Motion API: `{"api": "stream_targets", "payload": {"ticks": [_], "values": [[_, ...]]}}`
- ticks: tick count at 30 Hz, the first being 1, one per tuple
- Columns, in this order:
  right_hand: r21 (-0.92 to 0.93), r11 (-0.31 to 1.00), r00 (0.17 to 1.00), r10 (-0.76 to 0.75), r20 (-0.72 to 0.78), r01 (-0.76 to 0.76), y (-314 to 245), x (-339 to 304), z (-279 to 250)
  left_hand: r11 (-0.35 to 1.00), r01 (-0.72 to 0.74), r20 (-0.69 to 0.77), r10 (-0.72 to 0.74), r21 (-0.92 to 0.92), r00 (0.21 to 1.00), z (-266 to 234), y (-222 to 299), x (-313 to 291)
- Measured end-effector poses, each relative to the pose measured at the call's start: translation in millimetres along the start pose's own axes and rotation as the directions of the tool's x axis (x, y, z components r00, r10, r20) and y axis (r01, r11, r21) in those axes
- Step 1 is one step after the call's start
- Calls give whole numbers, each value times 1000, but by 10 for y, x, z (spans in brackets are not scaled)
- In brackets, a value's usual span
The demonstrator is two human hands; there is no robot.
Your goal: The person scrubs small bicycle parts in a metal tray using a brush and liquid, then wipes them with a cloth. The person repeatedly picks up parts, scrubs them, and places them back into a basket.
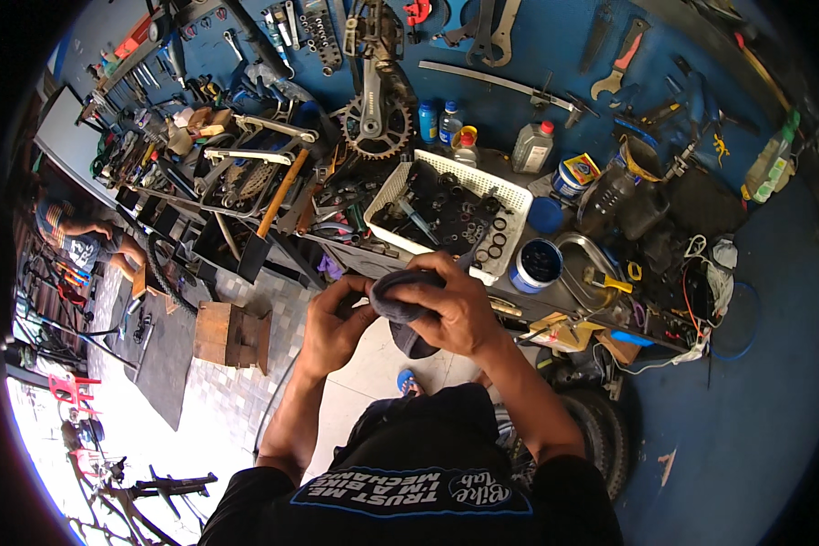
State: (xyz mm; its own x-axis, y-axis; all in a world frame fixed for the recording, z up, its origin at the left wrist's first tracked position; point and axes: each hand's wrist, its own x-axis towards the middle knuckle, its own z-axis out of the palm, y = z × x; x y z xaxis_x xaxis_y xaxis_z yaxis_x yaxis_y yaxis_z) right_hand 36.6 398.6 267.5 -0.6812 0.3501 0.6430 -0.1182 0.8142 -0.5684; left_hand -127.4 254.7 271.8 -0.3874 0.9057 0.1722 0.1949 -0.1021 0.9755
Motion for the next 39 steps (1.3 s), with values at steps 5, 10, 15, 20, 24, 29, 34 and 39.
{"api": "stream_targets", "payload": {"ticks": [5,10,15,20,24,29,34,39], "values": [[93,993,998,67,-4,-66,113,42,60,970,-55,-76,38,-236,996,-154,-234,-208],[7,972,969,236,76,-237,125,-115,168,950,-126,-96,102,-285,990,-209,-57,-278],[496,741,865,501,40,-452,32,-83,193,953,-125,-109,98,-277,989,-150,-99,-254],[594,710,903,425,68,-379,-104,-229,147,835,47,-66,-99,-549,993,0,-152,-108],[102,952,954,296,-47,-290,-166,-177,95,795,94,-31,-140,-599,990,186,-193,-35],[-302,942,985,166,45,-145,-131,-313,-439,678,378,328,-209,-631,921,212,-308,247],[-267,961,960,144,241,-77,50,-511,-1094,654,642,691,-245,-400,680,528,-296,645],[-383,900,918,315,242,-208,240,-815,-1714,669,723,867,-245,-172,434,1082,-372,976]]}}
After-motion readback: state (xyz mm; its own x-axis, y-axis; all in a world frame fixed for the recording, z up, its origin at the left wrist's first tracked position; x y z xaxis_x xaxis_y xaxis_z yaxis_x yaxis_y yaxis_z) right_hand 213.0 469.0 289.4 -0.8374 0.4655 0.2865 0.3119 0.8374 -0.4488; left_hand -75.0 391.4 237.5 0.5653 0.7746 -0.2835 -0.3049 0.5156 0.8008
